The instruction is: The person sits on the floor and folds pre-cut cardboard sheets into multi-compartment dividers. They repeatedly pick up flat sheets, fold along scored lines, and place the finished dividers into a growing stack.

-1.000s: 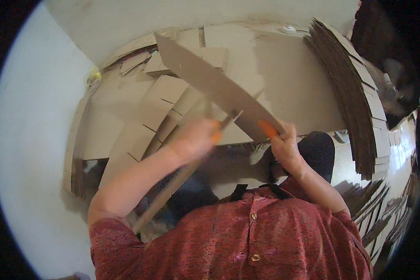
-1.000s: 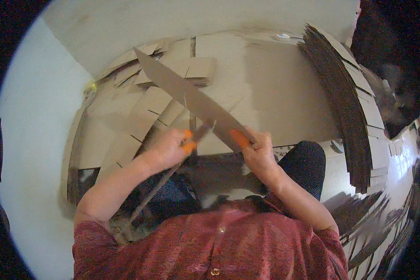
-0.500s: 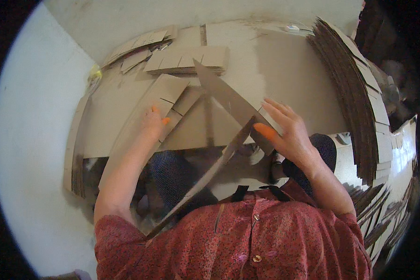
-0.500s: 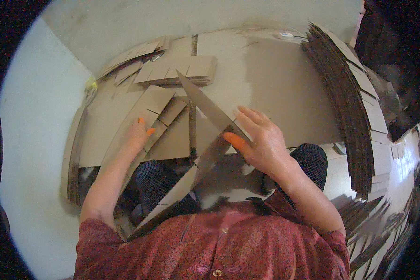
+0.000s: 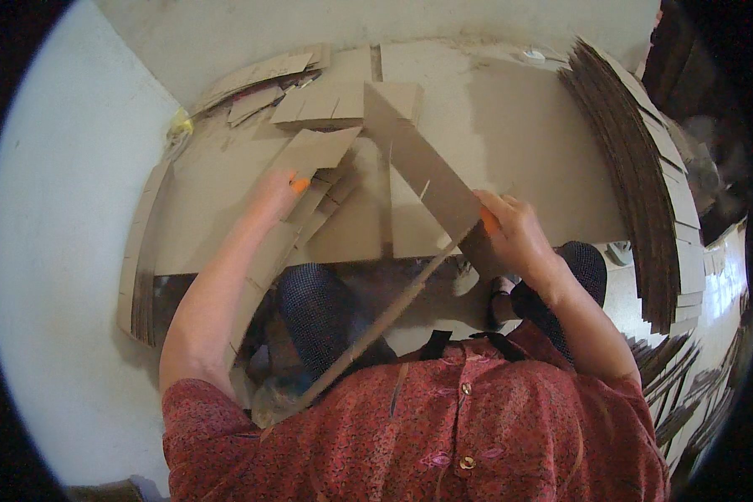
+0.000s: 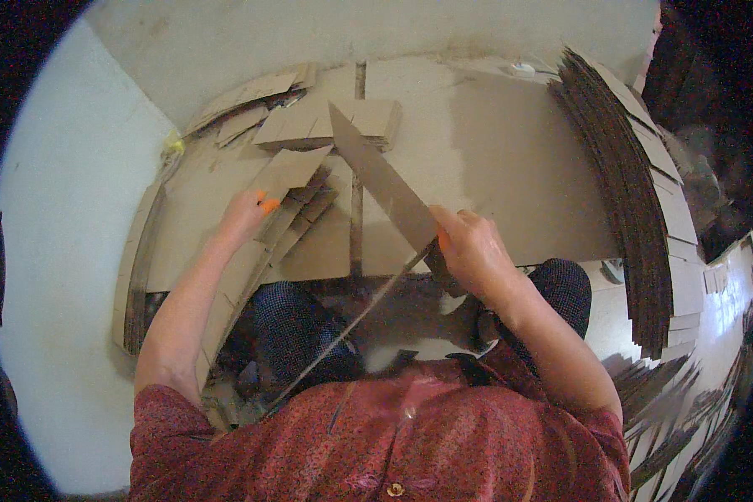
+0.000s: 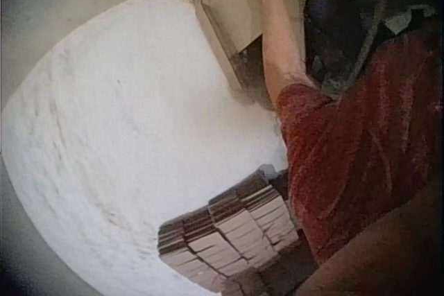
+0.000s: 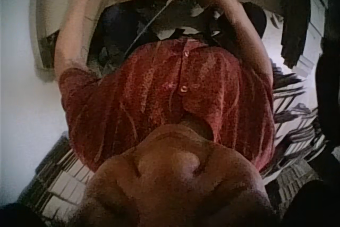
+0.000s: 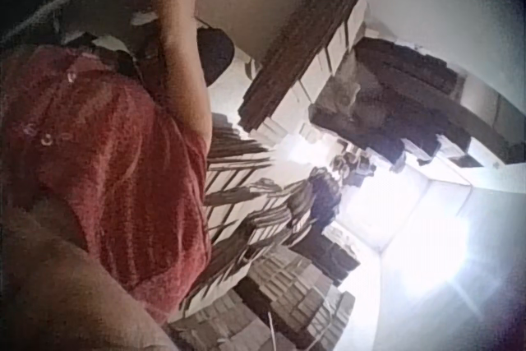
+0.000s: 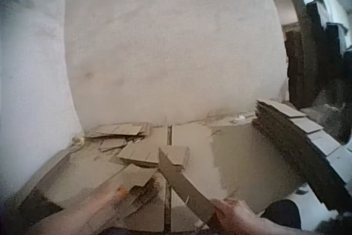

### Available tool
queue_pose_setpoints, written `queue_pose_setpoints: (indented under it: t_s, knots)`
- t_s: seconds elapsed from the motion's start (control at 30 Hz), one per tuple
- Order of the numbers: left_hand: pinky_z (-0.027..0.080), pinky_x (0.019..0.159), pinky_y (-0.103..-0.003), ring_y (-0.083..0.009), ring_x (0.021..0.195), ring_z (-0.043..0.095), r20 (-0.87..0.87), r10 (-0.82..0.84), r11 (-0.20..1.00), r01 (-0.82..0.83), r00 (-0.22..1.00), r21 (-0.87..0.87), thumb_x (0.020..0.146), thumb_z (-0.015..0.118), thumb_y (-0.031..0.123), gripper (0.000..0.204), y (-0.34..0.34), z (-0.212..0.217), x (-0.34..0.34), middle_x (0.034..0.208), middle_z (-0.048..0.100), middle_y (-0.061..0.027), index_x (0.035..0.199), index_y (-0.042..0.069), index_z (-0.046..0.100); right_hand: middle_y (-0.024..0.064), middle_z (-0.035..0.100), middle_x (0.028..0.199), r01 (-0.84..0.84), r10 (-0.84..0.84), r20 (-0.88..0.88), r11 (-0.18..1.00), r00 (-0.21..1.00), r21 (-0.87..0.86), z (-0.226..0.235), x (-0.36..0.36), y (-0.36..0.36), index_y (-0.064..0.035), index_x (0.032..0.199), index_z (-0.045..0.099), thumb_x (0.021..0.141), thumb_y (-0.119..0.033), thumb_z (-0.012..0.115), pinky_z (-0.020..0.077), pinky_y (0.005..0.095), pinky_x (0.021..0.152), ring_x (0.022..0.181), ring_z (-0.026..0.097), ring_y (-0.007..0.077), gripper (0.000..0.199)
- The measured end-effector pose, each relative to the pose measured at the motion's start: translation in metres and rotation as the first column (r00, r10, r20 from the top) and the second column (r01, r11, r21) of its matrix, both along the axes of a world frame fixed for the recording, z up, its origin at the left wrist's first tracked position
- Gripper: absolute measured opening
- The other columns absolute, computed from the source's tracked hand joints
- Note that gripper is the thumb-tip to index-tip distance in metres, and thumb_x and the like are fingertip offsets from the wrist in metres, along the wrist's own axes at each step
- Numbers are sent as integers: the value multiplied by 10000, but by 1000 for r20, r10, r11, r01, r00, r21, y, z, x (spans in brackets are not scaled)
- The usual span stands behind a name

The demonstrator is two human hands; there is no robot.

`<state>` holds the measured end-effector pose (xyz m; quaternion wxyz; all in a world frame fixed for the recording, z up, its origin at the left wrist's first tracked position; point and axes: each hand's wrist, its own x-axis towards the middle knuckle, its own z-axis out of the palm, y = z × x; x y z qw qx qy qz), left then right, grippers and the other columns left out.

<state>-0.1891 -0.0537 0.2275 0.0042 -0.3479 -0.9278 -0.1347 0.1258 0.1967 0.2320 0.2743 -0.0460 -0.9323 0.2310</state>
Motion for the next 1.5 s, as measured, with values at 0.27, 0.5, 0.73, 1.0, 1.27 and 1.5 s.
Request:
queue_pose_setpoints:
  t_s: [0.27, 0.5, 0.73, 1.0, 1.27, 1.5]
  knots:
    - [460, 649, -348, -174, 696, 570, 337, -215, 974, 174, 917, 148, 864, 643, 278, 308, 60, 32, 101, 747, 634, -112, 905, -27, 665, 180, 602, 758, -120, 133, -158, 988, 978, 93, 31, 22, -19, 14, 1121, 558, 701, 51, 590, 480, 458, 626, 734, 580, 363, 422]
    - [417, 610, -281, -95, 664, 486, 577, -353, 932, 223, 736, 286, 881, 663, 339, 346, 83, 26, 130, 668, 557, -21, 958, 3, 686, 220, 598, 715, -49, 44, 99, 998, 994, 47, 10, 32, -4, -16, 1059, 562, 770, -25, 550, 473, 514, 618, 703, 583, 427, 290]
    - [478, 799, -430, -310, 858, 608, -289, -48, 994, 75, 956, 80, 895, 609, 340, 360, 22, -67, 27, 921, 658, -178, 1000, -2, 642, 242, 591, 713, 59, -63, 180, 998, 982, 27, 12, 27, 5, -14, 1189, 577, 788, -7, 546, 467, 462, 609, 668, 583, 421, 402]
    - [432, 618, -423, -256, 672, 582, -194, 117, 992, -125, 974, -32, 868, 613, 249, 268, -23, -59, -21, 736, 631, -154, 853, -18, 635, 276, 611, 774, -14, 45, 265, 993, 963, -118, 16, 25, 12, -51, 1233, 534, 872, -78, 536, 482, 513, 661, 738, 602, 459, 362]
    - [352, 488, -340, -124, 537, 422, 261, 55, 986, -93, 964, 135, 893, 614, 306, 336, -1, -4, -27, 579, 529, -40, 809, -14, 673, 195, 599, 767, -199, 199, 6, 980, 980, 19, 15, 40, 3, -19, 1253, 526, 768, 35, 581, 474, 465, 629, 701, 588, 398, 491]
    - [405, 569, -303, -110, 617, 466, 485, -162, 983, 96, 859, 158, 881, 653, 314, 331, 70, 41, 86, 686, 565, -21, 863, -16, 676, 209, 598, 746, -163, 162, 42, 987, 986, 4, 12, 41, 7, 2, 1232, 539, 755, 40, 578, 477, 464, 620, 685, 588, 399, 479]
